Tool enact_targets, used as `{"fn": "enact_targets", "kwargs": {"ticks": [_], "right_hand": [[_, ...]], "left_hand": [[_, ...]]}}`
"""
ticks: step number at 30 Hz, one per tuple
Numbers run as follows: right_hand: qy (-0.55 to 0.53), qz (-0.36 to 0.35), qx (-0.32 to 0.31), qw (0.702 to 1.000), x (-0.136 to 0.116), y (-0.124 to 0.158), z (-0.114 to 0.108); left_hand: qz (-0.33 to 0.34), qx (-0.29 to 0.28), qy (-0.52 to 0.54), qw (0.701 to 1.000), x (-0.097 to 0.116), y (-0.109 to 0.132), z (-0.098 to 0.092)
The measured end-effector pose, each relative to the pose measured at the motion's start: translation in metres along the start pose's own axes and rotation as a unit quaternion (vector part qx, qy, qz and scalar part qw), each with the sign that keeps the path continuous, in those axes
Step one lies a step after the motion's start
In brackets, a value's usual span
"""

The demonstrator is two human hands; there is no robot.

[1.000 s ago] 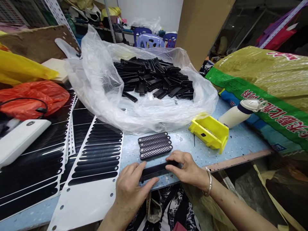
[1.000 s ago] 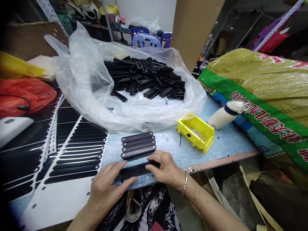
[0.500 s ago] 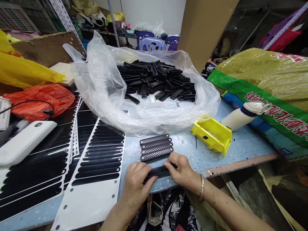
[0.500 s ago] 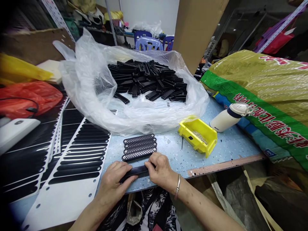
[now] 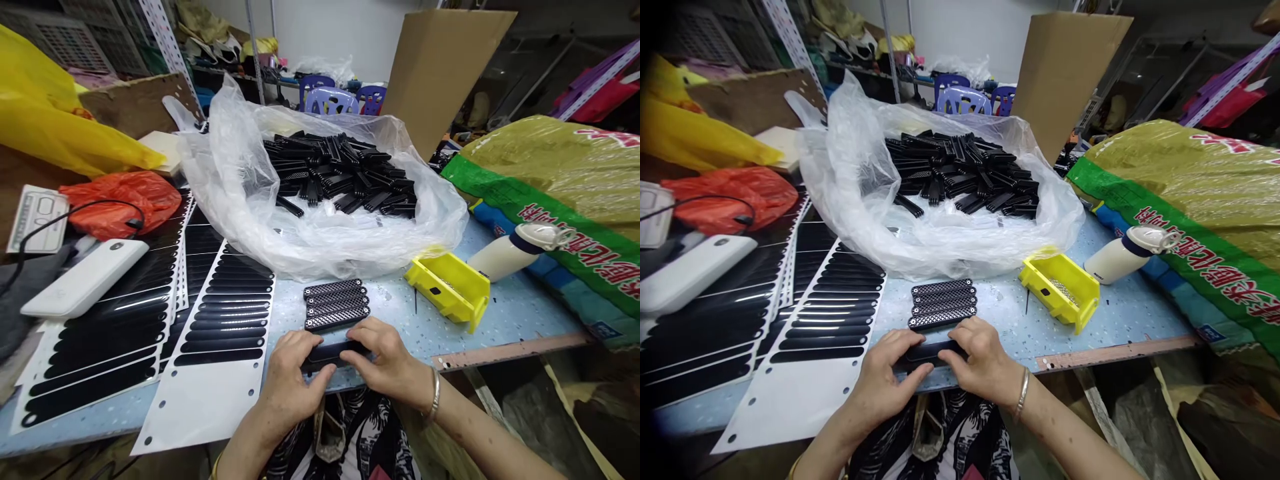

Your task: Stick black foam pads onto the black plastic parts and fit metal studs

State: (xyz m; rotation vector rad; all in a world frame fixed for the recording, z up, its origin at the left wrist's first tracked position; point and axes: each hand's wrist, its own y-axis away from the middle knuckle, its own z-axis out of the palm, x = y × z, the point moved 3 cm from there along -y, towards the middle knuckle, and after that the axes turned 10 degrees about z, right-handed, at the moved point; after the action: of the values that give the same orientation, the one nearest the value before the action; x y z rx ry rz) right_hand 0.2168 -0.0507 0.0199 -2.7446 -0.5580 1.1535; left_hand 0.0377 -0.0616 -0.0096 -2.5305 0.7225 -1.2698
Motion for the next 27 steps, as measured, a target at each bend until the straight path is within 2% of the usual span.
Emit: {"fn": "enact_targets", "kwargs": {"ticks": [4, 10, 14, 18, 20, 23, 25, 27], "right_hand": [[0.012, 0.020, -0.047, 0.999, -0.005, -0.007, 0.017], [0.003, 0.109, -0.060, 0.992, 0.001, -0.014, 0.023], [0.031, 0.092, -0.029, 0.995, 0.002, -0.012, 0.030], [0.045, 0.073, 0.011, 0.996, -0.001, -0.011, 0.034], [0.029, 0.070, 0.022, 0.997, -0.005, -0.011, 0.027], [-0.013, 0.065, 0.029, 0.997, -0.008, -0.010, 0.004], [-0.015, 0.068, 0.048, 0.996, -0.002, -0.005, -0.015], [0.013, 0.104, 0.079, 0.991, 0.010, 0.003, -0.030]], "left_hand": [[0.002, -0.020, 0.016, 1.000, -0.002, -0.001, -0.002], [0.009, -0.049, 0.031, 0.998, -0.004, -0.003, -0.002], [0.001, -0.058, 0.030, 0.998, -0.003, -0.003, -0.002], [0.001, -0.044, 0.031, 0.999, -0.003, -0.003, -0.003], [-0.001, -0.031, 0.031, 0.999, -0.005, -0.002, -0.003], [-0.018, -0.010, 0.030, 0.999, -0.006, 0.000, -0.006], [-0.040, 0.008, 0.027, 0.999, -0.005, 0.001, -0.008], [-0.062, 0.032, 0.025, 0.997, -0.002, 0.003, -0.010]]}}
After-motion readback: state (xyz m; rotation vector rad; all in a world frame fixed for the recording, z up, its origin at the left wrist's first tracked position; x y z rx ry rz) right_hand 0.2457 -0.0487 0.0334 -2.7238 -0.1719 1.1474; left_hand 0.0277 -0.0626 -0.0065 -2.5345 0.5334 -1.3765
